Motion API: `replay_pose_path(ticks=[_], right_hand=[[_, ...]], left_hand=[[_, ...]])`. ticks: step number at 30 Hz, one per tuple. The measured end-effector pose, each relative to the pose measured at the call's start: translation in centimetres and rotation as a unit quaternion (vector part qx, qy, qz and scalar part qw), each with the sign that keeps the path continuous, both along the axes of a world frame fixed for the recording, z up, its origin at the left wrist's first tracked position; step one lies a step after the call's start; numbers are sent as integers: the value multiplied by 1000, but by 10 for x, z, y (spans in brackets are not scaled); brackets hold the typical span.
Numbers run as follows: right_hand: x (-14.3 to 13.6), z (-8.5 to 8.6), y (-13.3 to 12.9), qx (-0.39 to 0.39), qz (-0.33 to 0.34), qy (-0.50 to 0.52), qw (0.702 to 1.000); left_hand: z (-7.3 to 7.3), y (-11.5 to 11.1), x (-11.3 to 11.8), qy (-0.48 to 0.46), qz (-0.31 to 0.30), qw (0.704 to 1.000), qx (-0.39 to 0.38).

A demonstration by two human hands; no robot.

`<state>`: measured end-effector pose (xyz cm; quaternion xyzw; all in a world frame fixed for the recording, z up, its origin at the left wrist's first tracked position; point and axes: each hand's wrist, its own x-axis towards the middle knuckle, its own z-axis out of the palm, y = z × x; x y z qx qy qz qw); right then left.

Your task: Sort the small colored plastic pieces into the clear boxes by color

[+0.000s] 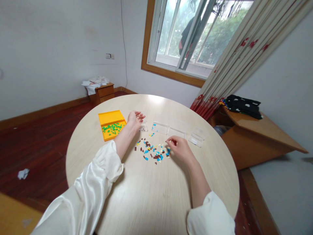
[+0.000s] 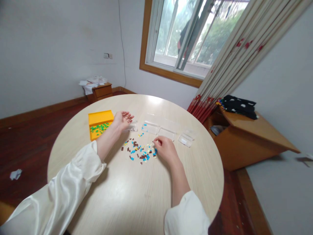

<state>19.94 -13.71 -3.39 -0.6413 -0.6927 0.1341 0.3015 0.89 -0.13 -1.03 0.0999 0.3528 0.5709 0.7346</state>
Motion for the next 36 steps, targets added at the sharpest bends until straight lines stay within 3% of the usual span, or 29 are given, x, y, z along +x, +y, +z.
replay_pose_path(ticks=[3, 5, 8, 12, 15, 19, 22, 26, 30, 36], right_hand=[[-8, 4, 1, 143, -23, 40, 989], [-13, 5, 0, 190, -11, 48, 980], [-18, 6, -1, 204, 2, 47, 978], [-20, 6, -1, 193, 7, 49, 980], [-18, 5, 0, 200, -3, 54, 978], [-11, 1, 2, 164, -17, 50, 985], [-7, -5, 3, 72, -5, 23, 997], [-7, -12, 3, -14, 15, -17, 1000], [-9, -12, 2, -35, 22, -33, 999], [-11, -12, 0, -49, 65, -35, 996]], left_hand=[[5, -20, 16, -21, -95, 994, -53], [5, -33, 29, -34, -179, 979, -88], [-1, -47, 45, -49, -269, 956, -106], [-14, -51, 56, -77, -300, 945, -104], [-18, -48, 56, -82, -284, 950, -100], [-11, -35, 44, -75, -246, 963, -84], [-4, -19, 24, -27, -113, 993, -35], [-2, -1, -4, -3, -33, 999, -6], [-1, 2, -18, 35, -5, 999, -3], [6, -1, -16, 28, 13, 999, 10]])
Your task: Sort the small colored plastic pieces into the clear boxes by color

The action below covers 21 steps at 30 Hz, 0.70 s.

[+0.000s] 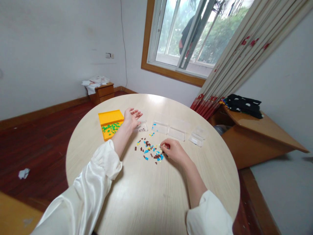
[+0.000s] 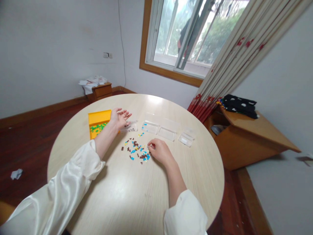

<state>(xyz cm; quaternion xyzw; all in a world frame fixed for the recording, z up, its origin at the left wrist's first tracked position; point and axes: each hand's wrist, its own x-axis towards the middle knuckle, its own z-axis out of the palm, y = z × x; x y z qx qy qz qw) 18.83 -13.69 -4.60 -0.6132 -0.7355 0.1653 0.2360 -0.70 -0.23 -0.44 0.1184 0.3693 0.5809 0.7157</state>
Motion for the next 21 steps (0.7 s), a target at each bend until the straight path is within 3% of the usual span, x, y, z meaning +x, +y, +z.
replay_pose_path(ticks=[11, 21], right_hand=[[12, 6, -4, -97, 25, -10, 995], [7, 0, 0, -78, 35, -1, 996]], left_hand=[[-13, -4, 21, -48, -96, 993, -39], [-9, -27, 43, 13, -178, 981, -72]])
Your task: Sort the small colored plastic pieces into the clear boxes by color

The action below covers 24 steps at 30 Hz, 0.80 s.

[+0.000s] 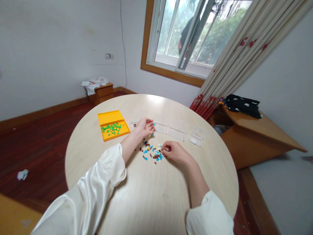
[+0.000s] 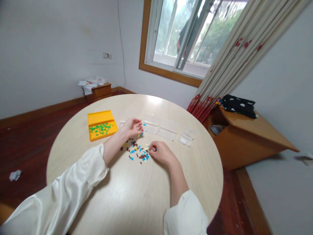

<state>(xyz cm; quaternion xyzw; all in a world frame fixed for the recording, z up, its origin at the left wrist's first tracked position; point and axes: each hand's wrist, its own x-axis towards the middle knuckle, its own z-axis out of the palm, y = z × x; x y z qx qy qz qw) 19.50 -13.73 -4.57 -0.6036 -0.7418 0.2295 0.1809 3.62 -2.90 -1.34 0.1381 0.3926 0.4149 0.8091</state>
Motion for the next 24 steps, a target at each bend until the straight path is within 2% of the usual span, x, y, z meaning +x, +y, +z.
replay_pose_path(ticks=[15, 20, 24], right_hand=[[-16, 6, -3, 1, -6, -6, 1000], [-16, 6, -3, 14, -19, -15, 1000], [-10, 8, -1, 52, -43, -1, 998]], left_hand=[[2, -8, 9, 21, -11, 1000, -11], [-5, -8, 12, 14, -16, 1000, -14], [-11, -9, 15, 0, -49, 999, -20]])
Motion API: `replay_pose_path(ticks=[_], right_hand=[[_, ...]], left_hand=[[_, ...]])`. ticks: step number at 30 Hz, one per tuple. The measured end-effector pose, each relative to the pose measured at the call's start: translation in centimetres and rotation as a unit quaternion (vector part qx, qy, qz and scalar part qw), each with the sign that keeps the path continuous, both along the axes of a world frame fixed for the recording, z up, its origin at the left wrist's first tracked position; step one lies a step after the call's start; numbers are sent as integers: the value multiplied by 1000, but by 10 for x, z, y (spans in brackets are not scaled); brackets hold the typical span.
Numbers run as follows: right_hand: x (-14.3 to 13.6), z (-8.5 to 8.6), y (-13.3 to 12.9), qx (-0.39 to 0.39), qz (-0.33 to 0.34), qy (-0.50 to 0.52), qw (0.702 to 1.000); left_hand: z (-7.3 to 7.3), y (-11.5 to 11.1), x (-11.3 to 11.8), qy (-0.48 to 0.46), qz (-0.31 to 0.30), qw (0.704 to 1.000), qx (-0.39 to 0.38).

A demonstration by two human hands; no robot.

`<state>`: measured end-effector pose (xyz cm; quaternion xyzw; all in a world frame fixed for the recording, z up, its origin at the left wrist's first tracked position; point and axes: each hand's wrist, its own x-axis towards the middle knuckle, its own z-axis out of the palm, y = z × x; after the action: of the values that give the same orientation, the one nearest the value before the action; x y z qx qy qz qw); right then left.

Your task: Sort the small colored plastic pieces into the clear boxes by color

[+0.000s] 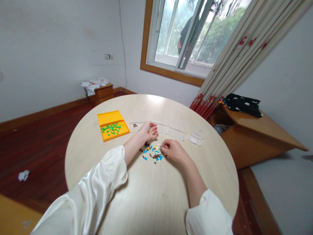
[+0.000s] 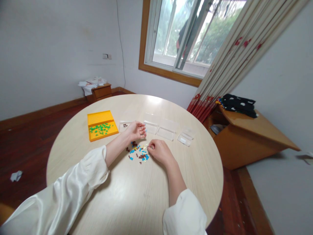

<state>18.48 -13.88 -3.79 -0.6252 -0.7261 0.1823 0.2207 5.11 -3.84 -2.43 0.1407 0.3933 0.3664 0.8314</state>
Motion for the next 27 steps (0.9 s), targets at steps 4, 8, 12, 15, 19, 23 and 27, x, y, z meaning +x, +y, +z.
replay_pose_path(ticks=[4, 8, 12, 15, 19, 23, 27], right_hand=[[4, 1, 4, 127, -40, 34, 990], [3, 1, 6, 243, -53, 66, 966], [3, 5, 4, 276, -71, 91, 954], [2, 6, 2, 239, -62, 120, 961], [-3, 3, -2, 32, 41, 110, 993], [-8, 0, -6, -94, 109, 69, 987], [-11, -1, -7, -107, 129, 50, 985]], left_hand=[[-2, -7, 4, 8, -66, 998, 2], [-3, -17, 12, -17, -146, 989, 0], [0, -15, 13, -62, -152, 986, 0], [6, -2, 1, -58, -76, 995, 20], [17, 20, -27, -29, 81, 994, 73], [23, 34, -50, 1, 168, 982, 86], [25, 36, -58, 26, 196, 977, 80]])
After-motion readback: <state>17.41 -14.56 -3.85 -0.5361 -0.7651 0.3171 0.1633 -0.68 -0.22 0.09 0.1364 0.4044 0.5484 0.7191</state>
